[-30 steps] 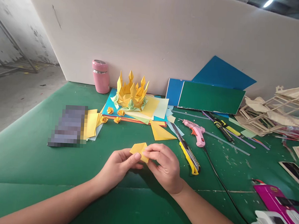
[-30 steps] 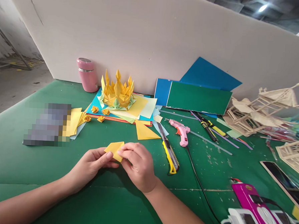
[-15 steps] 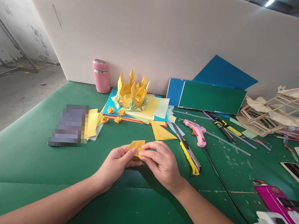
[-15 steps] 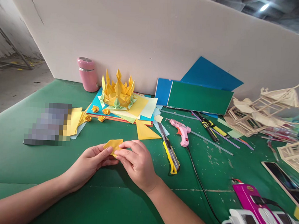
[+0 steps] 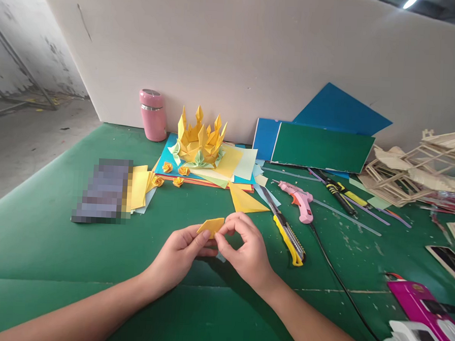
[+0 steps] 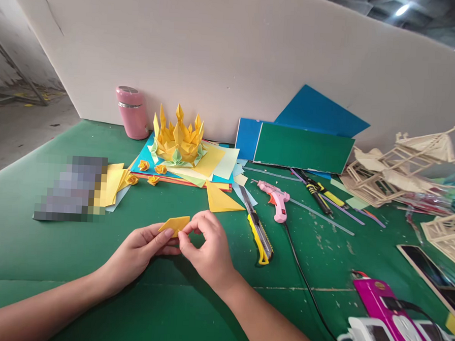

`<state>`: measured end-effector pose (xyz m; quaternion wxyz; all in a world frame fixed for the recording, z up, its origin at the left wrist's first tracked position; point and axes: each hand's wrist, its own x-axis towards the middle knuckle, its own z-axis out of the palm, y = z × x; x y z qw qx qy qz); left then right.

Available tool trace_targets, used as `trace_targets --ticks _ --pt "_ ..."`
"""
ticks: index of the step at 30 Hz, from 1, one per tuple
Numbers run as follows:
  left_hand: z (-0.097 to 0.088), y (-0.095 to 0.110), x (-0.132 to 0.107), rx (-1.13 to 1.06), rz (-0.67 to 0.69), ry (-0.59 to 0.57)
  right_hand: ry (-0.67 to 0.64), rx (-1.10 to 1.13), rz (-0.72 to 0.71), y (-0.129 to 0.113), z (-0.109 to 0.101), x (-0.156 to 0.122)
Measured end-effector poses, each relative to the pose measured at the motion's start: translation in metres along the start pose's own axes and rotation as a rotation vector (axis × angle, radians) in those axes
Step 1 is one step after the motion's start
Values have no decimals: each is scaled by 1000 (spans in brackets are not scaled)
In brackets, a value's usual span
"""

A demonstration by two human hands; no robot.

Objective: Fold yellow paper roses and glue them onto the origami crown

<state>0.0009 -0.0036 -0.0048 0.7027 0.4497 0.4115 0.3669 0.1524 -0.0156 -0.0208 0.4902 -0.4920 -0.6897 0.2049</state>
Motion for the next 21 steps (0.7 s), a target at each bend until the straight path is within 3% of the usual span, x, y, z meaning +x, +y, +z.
trace_targets --ticks 10,21 --pt "0 1 -1 42 14 -26 -25 53 37 1 -1 0" --pt "0 0 -1 71 -17 46 -27 186 161 -1 3 -1"
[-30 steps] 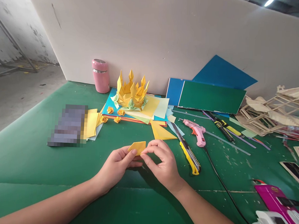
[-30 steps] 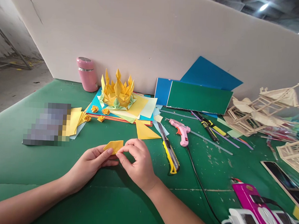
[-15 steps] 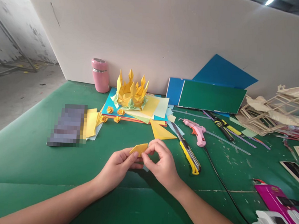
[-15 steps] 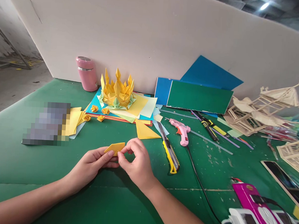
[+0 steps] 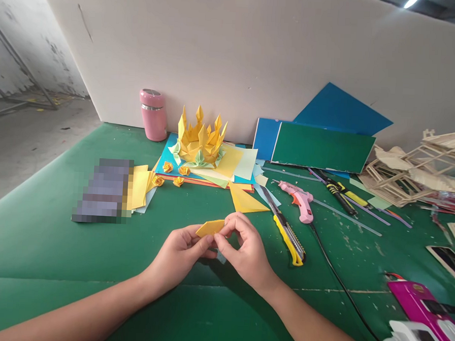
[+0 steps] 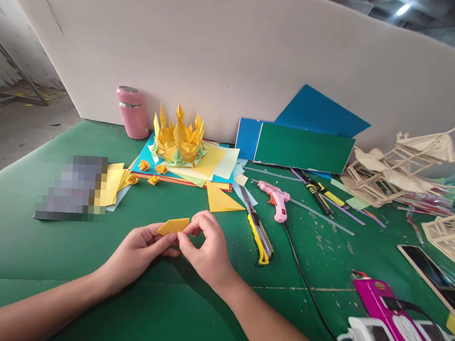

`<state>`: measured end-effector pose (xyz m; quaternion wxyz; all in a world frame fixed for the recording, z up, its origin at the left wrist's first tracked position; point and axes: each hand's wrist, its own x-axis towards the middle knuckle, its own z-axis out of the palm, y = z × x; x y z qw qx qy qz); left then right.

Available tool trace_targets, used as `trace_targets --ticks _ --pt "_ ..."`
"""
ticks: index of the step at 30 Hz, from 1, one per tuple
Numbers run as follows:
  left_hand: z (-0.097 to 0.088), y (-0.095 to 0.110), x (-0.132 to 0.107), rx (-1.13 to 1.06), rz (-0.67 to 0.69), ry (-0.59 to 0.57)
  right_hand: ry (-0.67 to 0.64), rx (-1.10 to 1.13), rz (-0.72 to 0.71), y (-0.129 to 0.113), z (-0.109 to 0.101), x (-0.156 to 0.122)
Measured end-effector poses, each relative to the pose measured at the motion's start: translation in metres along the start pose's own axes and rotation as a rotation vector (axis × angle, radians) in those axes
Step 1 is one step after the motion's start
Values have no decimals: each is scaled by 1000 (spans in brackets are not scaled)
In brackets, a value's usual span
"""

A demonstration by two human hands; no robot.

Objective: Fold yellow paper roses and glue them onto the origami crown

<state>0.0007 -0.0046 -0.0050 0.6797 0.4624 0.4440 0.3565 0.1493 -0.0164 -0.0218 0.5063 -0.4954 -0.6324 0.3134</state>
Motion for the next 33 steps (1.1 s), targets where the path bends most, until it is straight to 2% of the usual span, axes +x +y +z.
trace_targets --ticks 3,7,11,15,21,25,33 --pt "-1 0 0 19 6 1 -22 168 143 0 -1 1" --pt "-2 0 1 20 51 -12 -162 317 280 -1 -4 2" --pt "-2 -3 0 48 78 -44 -180 282 298 -2 -5 3" --pt "-2 -5 -1 71 108 -27 -176 250 278 -3 -4 2" --pt "-1 -3 3 -116 42 -91 -229 510 364 -4 -4 3" --pt "-3 0 4 -43 62 -46 -261 530 338 -5 -6 3" --pt "-4 -2 2 157 144 39 -94 328 161 -3 -3 -3"
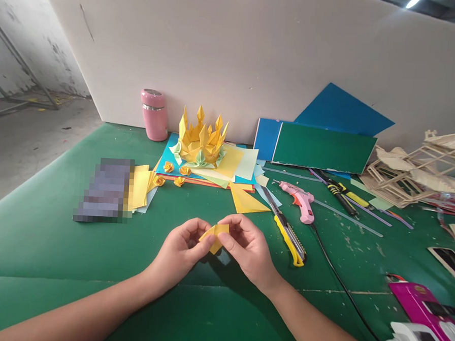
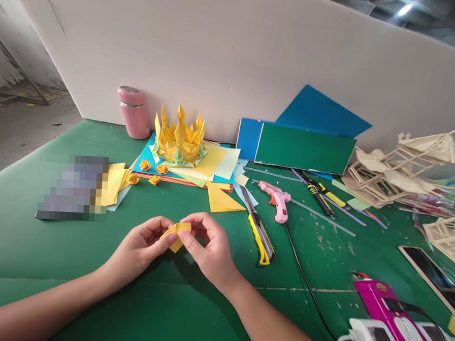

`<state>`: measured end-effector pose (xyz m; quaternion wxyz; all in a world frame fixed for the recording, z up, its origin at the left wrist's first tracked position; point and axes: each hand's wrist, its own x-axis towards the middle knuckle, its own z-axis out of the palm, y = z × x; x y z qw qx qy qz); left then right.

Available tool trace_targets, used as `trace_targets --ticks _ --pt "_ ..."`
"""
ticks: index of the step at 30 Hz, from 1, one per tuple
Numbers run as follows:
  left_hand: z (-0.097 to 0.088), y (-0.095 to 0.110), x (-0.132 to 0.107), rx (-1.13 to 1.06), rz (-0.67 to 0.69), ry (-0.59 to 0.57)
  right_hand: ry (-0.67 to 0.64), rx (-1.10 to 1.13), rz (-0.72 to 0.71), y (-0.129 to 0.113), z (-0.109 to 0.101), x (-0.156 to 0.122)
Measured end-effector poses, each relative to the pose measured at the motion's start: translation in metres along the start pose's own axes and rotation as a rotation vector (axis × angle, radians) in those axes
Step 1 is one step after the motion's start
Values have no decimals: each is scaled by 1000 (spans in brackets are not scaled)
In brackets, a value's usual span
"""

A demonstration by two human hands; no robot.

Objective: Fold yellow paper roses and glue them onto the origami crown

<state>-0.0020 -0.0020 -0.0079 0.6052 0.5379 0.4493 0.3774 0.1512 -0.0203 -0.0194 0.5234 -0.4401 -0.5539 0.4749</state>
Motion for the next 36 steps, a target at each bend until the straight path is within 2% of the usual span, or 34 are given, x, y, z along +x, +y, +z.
trace_targets --ticks 5,10,13,17,20,31,36 --pt "0 -1 2 80 112 82 84 8 -7 0 3 1" --pt "0 0 2 0 6 63 132 -7 -19 2 3 1" --pt "0 1 1 0 -44 61 166 -116 -135 3 3 0" --pt "0 2 1 -16 -95 60 190 -319 -372 0 4 -2" --pt "0 2 2 -38 -97 62 182 -415 -466 -2 3 -2" --pt "-1 1 2 -51 -99 59 53 -579 -617 1 -4 1" --pt "-1 4 1 -80 -97 38 34 -696 -719 -1 -9 4"
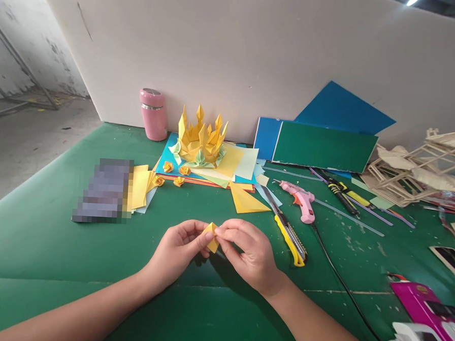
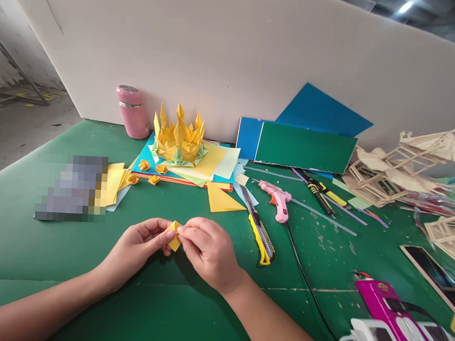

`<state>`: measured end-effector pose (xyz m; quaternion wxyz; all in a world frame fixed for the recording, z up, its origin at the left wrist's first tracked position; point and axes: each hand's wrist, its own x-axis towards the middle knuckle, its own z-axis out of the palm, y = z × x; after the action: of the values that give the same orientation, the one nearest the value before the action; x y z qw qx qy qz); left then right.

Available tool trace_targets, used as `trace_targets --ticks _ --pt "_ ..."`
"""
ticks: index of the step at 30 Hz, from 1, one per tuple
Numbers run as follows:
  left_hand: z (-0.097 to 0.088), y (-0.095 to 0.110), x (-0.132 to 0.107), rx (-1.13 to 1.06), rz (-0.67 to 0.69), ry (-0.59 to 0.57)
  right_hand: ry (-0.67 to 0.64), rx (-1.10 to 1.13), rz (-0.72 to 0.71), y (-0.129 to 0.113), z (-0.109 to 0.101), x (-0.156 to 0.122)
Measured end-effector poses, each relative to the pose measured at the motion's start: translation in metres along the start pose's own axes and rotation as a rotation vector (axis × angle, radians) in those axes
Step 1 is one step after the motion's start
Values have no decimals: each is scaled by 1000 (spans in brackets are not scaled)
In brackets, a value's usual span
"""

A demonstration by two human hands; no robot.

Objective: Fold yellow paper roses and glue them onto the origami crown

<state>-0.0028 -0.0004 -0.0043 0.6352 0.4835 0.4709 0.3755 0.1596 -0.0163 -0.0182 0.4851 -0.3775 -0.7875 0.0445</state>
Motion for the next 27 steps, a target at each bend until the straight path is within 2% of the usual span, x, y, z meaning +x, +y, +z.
trace_targets --ticks 6,9,12,15,17,19,23,27 --pt "0 0 1 2 -8 -11 -59 -57 -86 4 -2 0" --pt "1 0 2 7 -11 -9 -74 5 -66 2 -3 -1" --pt "2 -1 2 24 22 -6 -64 222 126 -1 -2 0" --pt "2 -2 1 87 67 8 -62 466 437 -4 1 1" --pt "2 -2 0 125 80 20 -88 573 620 -4 3 2" --pt "1 -2 0 150 86 24 -123 625 742 -4 5 3" --pt "1 -1 0 174 125 39 -140 659 832 -5 4 4" --pt "1 -2 0 195 164 54 -146 625 820 -6 3 4"
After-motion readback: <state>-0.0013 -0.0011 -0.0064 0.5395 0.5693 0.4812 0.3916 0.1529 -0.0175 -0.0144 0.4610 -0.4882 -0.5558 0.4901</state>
